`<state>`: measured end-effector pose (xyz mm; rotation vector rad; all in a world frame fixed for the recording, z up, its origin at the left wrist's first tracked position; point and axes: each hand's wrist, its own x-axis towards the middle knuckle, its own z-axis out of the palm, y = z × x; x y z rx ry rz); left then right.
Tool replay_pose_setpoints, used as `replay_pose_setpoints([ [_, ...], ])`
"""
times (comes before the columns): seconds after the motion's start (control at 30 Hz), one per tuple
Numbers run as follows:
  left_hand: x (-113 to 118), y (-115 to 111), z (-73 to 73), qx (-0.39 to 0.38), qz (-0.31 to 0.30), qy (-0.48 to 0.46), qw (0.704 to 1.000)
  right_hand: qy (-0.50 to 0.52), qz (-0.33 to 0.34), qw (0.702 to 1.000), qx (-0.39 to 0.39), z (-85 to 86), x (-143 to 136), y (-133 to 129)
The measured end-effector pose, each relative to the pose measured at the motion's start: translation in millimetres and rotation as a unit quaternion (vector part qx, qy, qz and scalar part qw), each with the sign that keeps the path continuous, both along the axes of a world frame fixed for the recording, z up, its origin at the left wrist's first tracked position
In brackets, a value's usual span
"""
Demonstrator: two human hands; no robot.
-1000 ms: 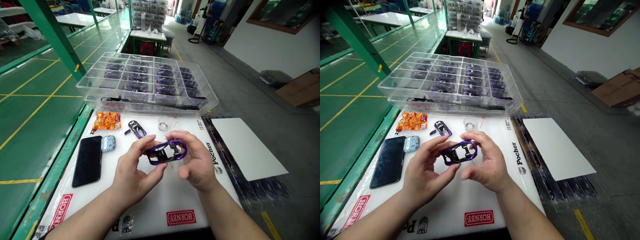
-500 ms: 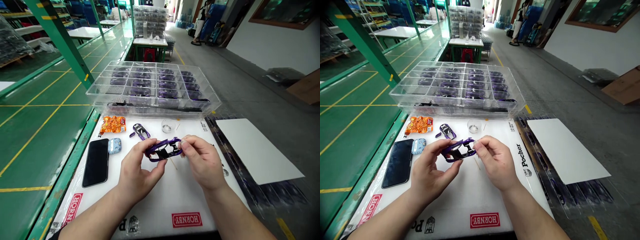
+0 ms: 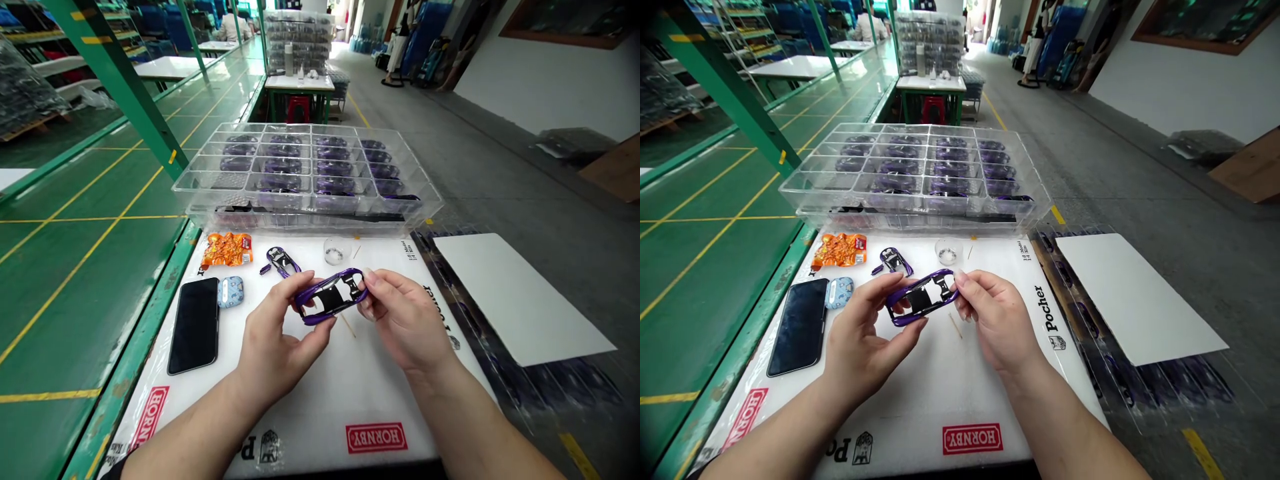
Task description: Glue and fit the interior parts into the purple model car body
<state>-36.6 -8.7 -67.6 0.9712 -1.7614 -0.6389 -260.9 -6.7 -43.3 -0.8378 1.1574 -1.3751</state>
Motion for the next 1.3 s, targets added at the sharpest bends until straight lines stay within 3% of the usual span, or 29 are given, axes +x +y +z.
replay_pose_setpoints([
  [0.47,1,1,-1.9,0.027,-0.007,0.051,0.998,0.038,-0.002,0.999,-0.037,-2.0,0,6],
  [0.7,2,1,-4.3,0.040,-0.018,0.058,0.997,0.053,0.036,0.995,-0.078,-6.9,1,9],
  [1.3,-1,2,-0.1,-0.005,0.011,0.044,0.999,0.080,0.034,0.993,-0.083,-7.5,-4,13],
])
